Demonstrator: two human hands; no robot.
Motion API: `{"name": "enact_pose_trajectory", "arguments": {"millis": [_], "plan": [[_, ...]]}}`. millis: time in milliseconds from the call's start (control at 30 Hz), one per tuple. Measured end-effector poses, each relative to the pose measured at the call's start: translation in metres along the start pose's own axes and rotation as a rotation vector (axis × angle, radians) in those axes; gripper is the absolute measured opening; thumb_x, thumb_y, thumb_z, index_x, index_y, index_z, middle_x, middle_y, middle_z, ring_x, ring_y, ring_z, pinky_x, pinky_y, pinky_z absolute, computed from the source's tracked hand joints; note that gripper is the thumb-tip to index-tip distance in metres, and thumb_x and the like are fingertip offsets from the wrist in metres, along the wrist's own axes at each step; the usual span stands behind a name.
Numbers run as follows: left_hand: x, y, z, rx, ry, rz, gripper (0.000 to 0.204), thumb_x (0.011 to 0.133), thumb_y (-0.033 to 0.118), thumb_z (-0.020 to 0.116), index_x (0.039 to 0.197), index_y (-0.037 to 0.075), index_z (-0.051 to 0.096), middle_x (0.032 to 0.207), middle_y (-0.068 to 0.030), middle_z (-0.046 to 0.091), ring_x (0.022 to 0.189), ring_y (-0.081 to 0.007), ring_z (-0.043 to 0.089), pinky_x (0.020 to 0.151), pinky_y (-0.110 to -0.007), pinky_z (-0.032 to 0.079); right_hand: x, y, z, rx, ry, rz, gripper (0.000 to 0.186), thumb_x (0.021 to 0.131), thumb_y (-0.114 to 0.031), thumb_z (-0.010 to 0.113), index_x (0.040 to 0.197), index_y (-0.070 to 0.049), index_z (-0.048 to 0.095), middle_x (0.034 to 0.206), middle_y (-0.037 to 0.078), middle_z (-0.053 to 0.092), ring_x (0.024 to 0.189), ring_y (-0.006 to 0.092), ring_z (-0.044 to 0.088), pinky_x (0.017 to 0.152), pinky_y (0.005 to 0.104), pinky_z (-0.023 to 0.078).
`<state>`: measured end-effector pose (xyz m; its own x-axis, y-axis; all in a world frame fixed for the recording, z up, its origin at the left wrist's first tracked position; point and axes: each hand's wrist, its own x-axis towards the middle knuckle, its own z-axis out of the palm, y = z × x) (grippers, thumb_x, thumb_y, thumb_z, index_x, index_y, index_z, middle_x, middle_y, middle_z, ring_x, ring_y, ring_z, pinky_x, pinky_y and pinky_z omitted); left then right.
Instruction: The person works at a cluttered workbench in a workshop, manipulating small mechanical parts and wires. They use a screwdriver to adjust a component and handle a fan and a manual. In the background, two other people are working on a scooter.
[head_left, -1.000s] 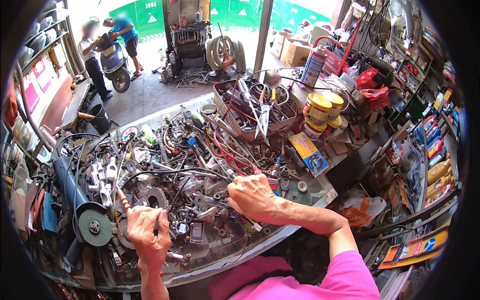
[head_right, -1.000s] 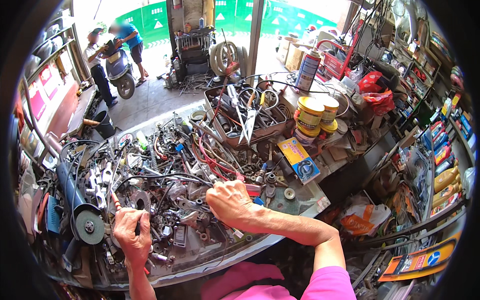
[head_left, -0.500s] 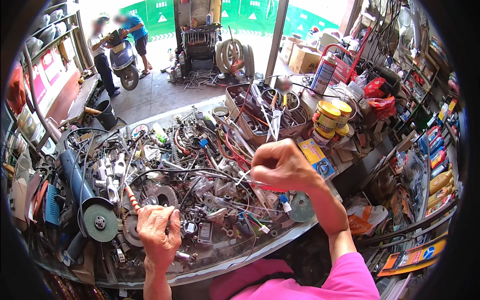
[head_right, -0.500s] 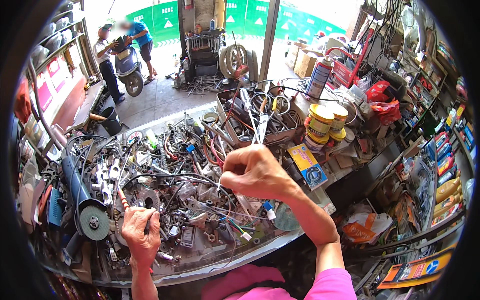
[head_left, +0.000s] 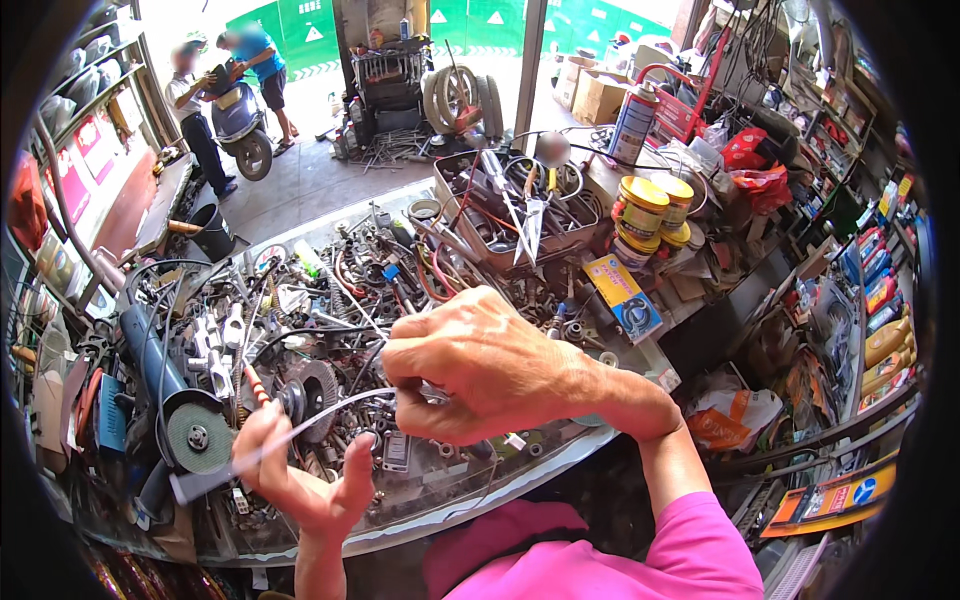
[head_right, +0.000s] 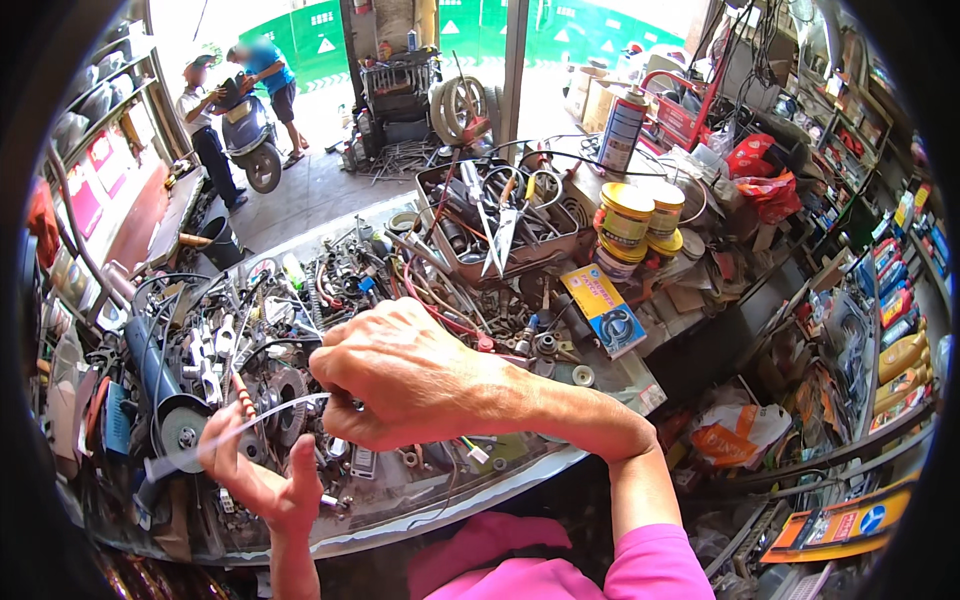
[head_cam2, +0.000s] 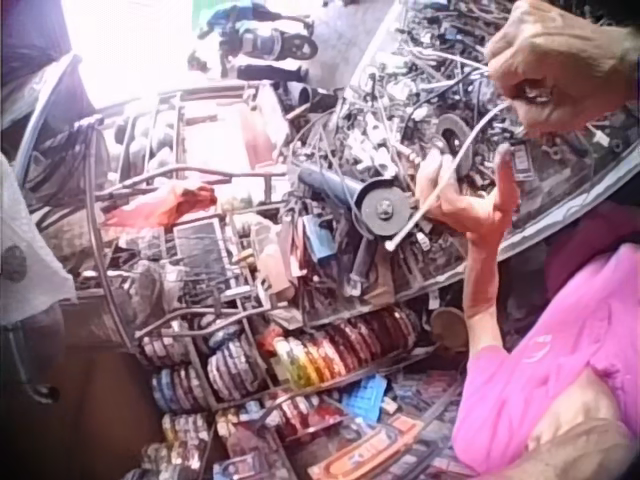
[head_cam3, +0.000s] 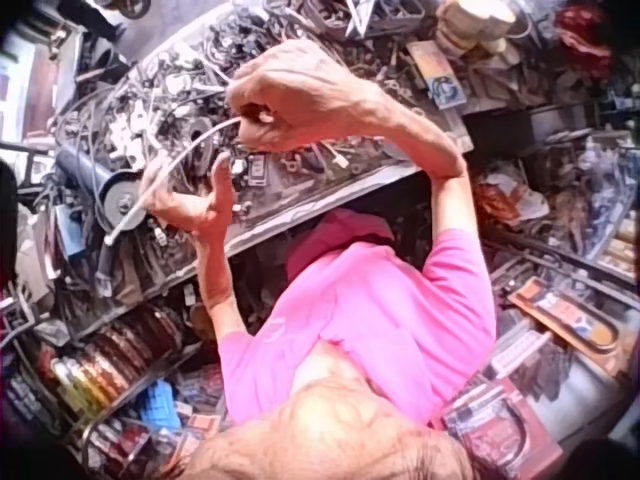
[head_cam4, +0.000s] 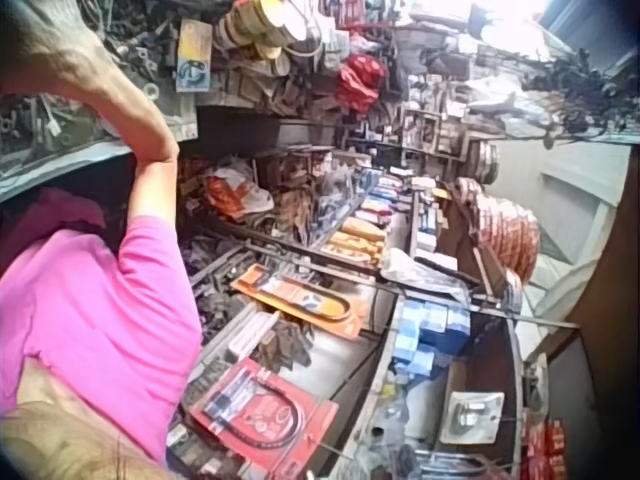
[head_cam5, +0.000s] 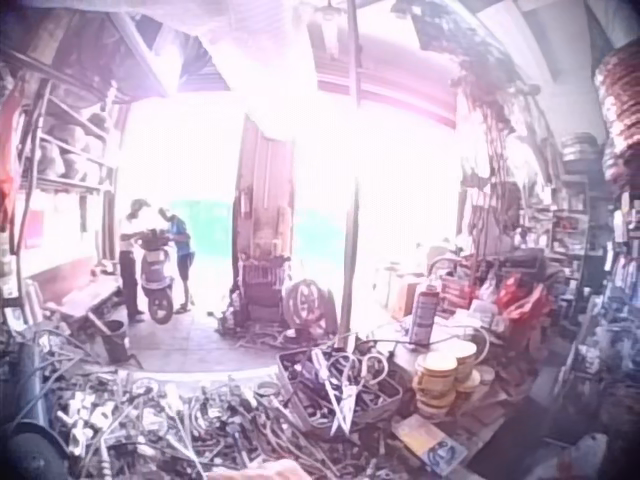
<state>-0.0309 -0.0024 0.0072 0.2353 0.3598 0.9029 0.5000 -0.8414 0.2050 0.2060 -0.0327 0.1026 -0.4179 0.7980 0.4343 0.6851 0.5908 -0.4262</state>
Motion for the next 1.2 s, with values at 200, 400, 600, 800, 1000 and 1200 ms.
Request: {"name": "enact_pose_trajectory", "arguments": {"millis": [200,400,600,800,1000,1200], "plan": [[0.019,0.025,-0.009,0.086,0.193,-0.075,0.087,0.077,0.029,0.086,0.141,0.003,0.033,0.137,-0.0222,0.041,0.123,-0.0366,0.046,0.1,-0.047,0.042,-0.012,0.009,-0.018,-0.045,0.084,-0.023,0.016,0.072,-0.014,0.066,0.066,-0.006,0.054,0.064,0.007,0.052,0.059,0.0292,0.058,0.053,0.0401,0.045],[0.035,0.048,0.015,0.095,-0.255,-0.074,0.069,0.092,0.035,0.07,0.143,-0.001,0.04,0.136,-0.0197,0.052,0.134,-0.0383,0.042,0.117,-0.054,0.024,-0.023,0.005,-0.032,0.245,-0.045,-0.058,0.018,0.069,-0.012,0.067,0.063,-0.003,0.052,0.062,0.01,0.053,0.062,0.0324,0.059,0.056,0.0409,0.045],[0.019,0.036,0.031,-0.335,-0.348,-0.384,0.019,0.104,0.012,0.049,0.09,0.002,0.057,0.073,-0.0056,0.053,0.059,-0.0187,0.05,0.055,-0.033,0.039,-0.034,0.013,-0.032,0.277,0.228,0.091,0.014,0.083,-0.013,0.073,0.079,-0.003,0.065,0.066,0.007,0.058,0.056,0.0202,0.057,0.052,0.0335,0.045],[0.022,0.028,0.024,-0.978,-0.152,-1.089,0.026,0.107,0.025,0.049,0.091,0.005,0.054,0.055,0.0063,0.035,0.041,-0.0016,0.028,0.037,-0.02,0.022,-0.094,0.036,0.023,-0.298,-0.031,0.284,0.025,0.089,-0.028,0.068,0.08,-0.005,0.065,0.075,0.01,0.062,0.071,0.0282,0.067,0.061,0.0413,0.052],[0.013,0.025,0.031,-1.07,-0.101,-1.056,0.026,0.105,0.027,0.054,0.092,0.004,0.056,0.055,0.0047,0.037,0.041,-0.0024,0.029,0.037,-0.021,0.023,-0.118,0.046,0.066,-0.256,-0.119,0.349,0.02,0.085,-0.023,0.064,0.078,-0.004,0.06,0.079,0.011,0.057,0.075,0.0316,0.063,0.065,0.0443,0.049],[0.009,0.021,0.03,-1.096,-0.099,-1.099,0.028,0.105,0.028,0.052,0.093,0.003,0.057,0.056,0.0026,0.04,0.041,-0.0039,0.032,0.037,-0.021,0.024,-0.111,0.041,0.069,-0.179,-0.114,0.309,0.018,0.086,-0.022,0.063,0.08,-0.005,0.063,0.081,0.011,0.059,0.077,0.0308,0.064,0.065,0.0428,0.05]]}}
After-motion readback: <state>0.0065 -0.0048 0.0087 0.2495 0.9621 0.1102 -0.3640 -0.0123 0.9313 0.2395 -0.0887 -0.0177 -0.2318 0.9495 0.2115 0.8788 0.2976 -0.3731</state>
